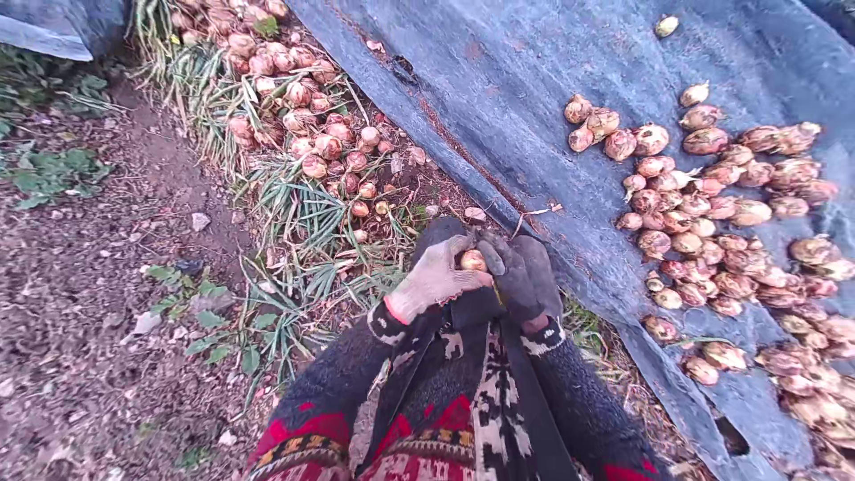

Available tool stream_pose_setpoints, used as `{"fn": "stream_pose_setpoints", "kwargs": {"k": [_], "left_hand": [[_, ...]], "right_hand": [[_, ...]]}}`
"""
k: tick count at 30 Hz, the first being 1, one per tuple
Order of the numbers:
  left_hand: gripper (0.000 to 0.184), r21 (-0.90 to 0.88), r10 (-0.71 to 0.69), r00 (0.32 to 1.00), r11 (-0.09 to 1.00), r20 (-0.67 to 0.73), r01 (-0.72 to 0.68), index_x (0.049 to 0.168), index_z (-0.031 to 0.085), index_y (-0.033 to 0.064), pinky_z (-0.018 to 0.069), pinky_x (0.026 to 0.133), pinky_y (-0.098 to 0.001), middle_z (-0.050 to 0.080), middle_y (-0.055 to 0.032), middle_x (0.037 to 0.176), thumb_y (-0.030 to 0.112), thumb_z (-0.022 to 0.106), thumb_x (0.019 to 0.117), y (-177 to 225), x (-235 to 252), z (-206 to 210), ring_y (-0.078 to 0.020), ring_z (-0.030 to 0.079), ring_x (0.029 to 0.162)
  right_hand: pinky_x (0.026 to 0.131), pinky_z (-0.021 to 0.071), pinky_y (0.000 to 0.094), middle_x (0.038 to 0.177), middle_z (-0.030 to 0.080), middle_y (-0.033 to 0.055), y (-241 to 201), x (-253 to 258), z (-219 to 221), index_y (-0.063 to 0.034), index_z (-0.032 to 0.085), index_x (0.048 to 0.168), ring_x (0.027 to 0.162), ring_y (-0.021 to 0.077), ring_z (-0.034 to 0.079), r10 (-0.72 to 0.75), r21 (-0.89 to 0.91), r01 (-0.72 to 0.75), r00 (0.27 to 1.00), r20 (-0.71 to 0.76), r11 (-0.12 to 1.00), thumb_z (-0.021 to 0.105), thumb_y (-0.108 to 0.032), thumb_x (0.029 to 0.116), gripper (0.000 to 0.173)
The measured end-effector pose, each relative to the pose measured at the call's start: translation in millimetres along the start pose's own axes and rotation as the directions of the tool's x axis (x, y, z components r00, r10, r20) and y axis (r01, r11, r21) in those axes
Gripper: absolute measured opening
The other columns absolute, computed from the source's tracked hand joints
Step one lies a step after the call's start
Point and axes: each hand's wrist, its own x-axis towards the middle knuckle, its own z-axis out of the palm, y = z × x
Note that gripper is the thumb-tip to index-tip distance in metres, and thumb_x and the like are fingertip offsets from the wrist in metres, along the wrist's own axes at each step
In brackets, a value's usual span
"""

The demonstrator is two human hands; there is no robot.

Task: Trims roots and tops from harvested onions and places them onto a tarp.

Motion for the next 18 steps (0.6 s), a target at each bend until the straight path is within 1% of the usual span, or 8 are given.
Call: {"fn": "stream_pose_setpoints", "kwargs": {"k": [3,7,8,10,12,13,15,18], "left_hand": [[0.061,0.074,0.057,0.998,0.996,-0.007,-0.056,0.127,0.07,0.0161,0.059,0.097,-0.0352,0.069,0.0013,0.126,0.048,0.085,0.0774,-4.7,0.6,12.7,-0.0084,0.067,0.11],[0.063,0.169,-0.026,0.946,0.982,-0.322,0.084,0.131,0.066,0.0088,0.0552,0.1,-0.0382,0.068,-0.0079,0.126,0.045,0.081,0.0822,-36.5,19.1,7.0,-0.0152,0.066,0.113],[0.064,0.014,-0.14,0.912,0.987,-0.385,0.158,0.136,0.063,0.0083,0.0588,0.092,-0.0352,0.07,-0.007,0.123,0.04,0.081,0.0834,-48.6,24.5,-2.6,-0.0137,0.069,0.105],[0.054,-0.409,-0.254,0.9,0.908,-0.355,0.094,0.137,0.059,0.0024,0.0651,0.073,-0.0401,0.072,-0.015,0.109,0.017,0.079,0.0881,-58.5,36.0,-24.2,-0.0246,0.073,0.083],[0.047,-0.47,-0.211,0.927,0.882,-0.311,0.043,0.135,0.06,-0.0005,0.0666,0.071,-0.0452,0.073,-0.0181,0.104,0.011,0.074,0.092,-43.8,42.3,-21.9,-0.0297,0.074,0.079],[0.041,-0.322,-0.161,0.933,0.945,-0.321,0.053,0.129,0.065,0.0018,0.067,0.069,-0.041,0.075,-0.0128,0.1,0.019,0.075,0.0934,-31.8,44.8,-12.6,-0.0238,0.075,0.076],[0.033,0.179,-0.029,0.947,0.98,-0.318,0.09,0.108,0.076,0.0153,0.0611,0.072,-0.0359,0.075,0.0018,0.093,0.044,0.068,0.0947,-9.3,47.7,13.9,-0.0102,0.071,0.078],[0.032,0.607,0.083,0.995,0.794,-0.061,-0.029,0.113,0.073,0.0244,0.0581,0.084,-0.0506,0.073,0.0007,0.114,0.047,0.054,0.1011,10.8,38.5,55.3,-0.02,0.071,0.103]], "right_hand": [[0.078,0.0606,0.0282,0.106,0.075,0.0055,-2.4,-10.5,-7.3,-0.0027,0.072,0.121,0.087,0.0079,0.07,-0.014,-0.006,0.013,0.992,-0.122,1.0,0.054,-0.024,0.1063,0.032],[0.051,0.0522,0.0278,0.069,0.062,0.0013,-6.9,-37.1,-14.2,-0.0041,0.072,0.107,0.055,0.0097,0.056,-0.028,0.226,0.051,0.994,-0.105,0.973,0.051,-0.027,0.1075,0.031],[0.051,0.0526,0.0282,0.068,0.061,0.0009,-9.7,-43.6,-18.0,-0.0053,0.072,0.107,0.054,0.0101,0.056,-0.05,0.225,0.08,0.99,-0.133,0.971,0.05,-0.026,0.1077,0.03],[0.056,0.0557,0.0297,0.074,0.063,0.0034,-5.0,-36.5,-27.6,-0.0076,0.071,0.115,0.059,0.0126,0.059,-0.082,-0.022,0.079,0.969,-0.232,0.997,0.051,-0.027,0.108,0.029],[0.079,0.0588,0.0337,0.094,0.072,0.0038,3.8,-23.1,-40.8,-0.0119,0.074,0.121,0.082,0.012,0.068,-0.047,-0.399,-0.043,0.976,-0.214,0.916,0.053,-0.038,0.1059,0.036],[0.081,0.0586,0.0357,0.093,0.072,0.0026,5.9,-17.2,-42.9,-0.0124,0.074,0.115,0.084,0.0115,0.068,0.004,-0.457,-0.088,0.983,-0.183,0.885,0.052,-0.044,0.1051,0.04],[0.063,0.0582,0.0337,0.077,0.066,0.0024,6.3,-6.9,-39.0,-0.0097,0.07,0.1,0.066,0.0126,0.063,0.183,-0.232,-0.201,0.979,-0.094,0.952,0.043,-0.049,0.107,0.048],[0.047,0.0553,0.0412,0.071,0.063,0.0079,14.8,3.1,-34.2,-0.0082,0.066,0.1,0.053,0.0203,0.06,0.35,0.12,-0.336,0.929,-0.121,0.934,0.036,-0.053,0.1076,0.054]]}}
